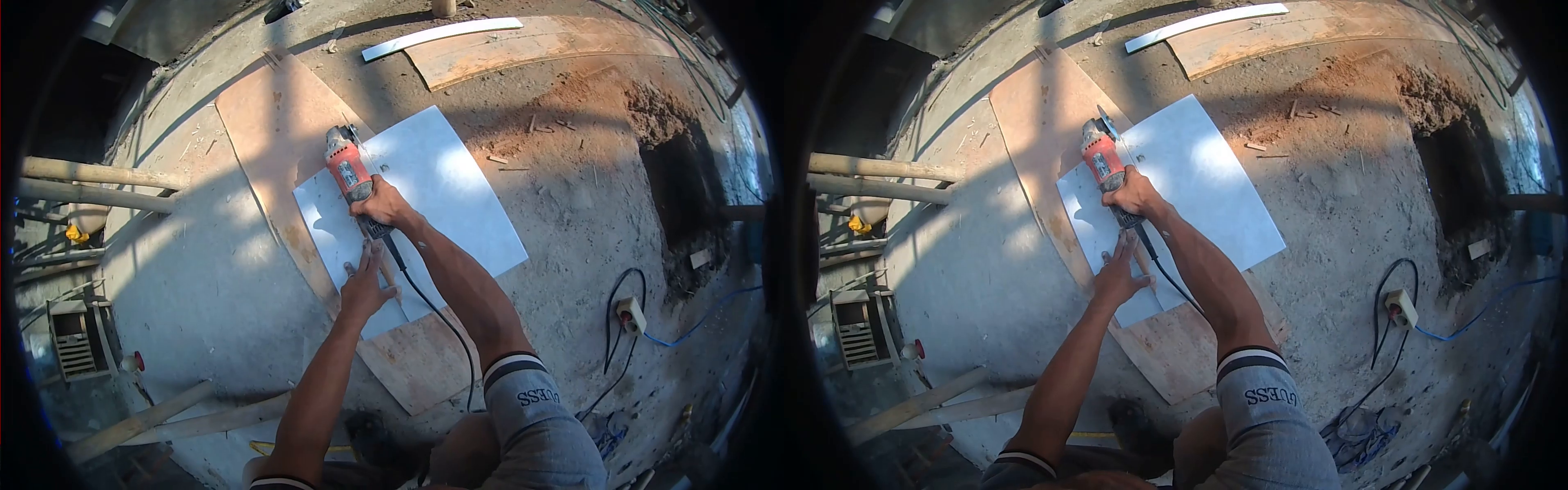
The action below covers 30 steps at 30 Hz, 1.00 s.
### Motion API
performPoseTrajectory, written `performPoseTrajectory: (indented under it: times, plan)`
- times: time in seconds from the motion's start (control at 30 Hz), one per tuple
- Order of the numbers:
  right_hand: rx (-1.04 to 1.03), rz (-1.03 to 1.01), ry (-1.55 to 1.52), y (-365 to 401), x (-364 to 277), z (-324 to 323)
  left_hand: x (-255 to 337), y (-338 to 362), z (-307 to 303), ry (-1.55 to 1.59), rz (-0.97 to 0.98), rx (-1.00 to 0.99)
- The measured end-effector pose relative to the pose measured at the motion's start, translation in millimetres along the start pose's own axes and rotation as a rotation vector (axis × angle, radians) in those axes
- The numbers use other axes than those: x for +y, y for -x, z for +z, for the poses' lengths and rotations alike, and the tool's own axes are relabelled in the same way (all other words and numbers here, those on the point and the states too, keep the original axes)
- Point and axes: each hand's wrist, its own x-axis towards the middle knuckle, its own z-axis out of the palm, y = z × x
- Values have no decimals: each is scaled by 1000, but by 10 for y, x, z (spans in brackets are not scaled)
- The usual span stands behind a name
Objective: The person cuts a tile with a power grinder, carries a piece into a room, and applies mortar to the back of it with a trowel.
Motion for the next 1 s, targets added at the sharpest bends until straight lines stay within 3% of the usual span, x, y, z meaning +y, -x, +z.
performPoseTrajectory:
  times: [0.63,1.0]
  plan:
    - [22,22,-87,-176,119,76,74,5,-88,28,-66,-79]
    - [-82,7,-122,-26,-87,-50,76,4,-103,35,-73,-93]
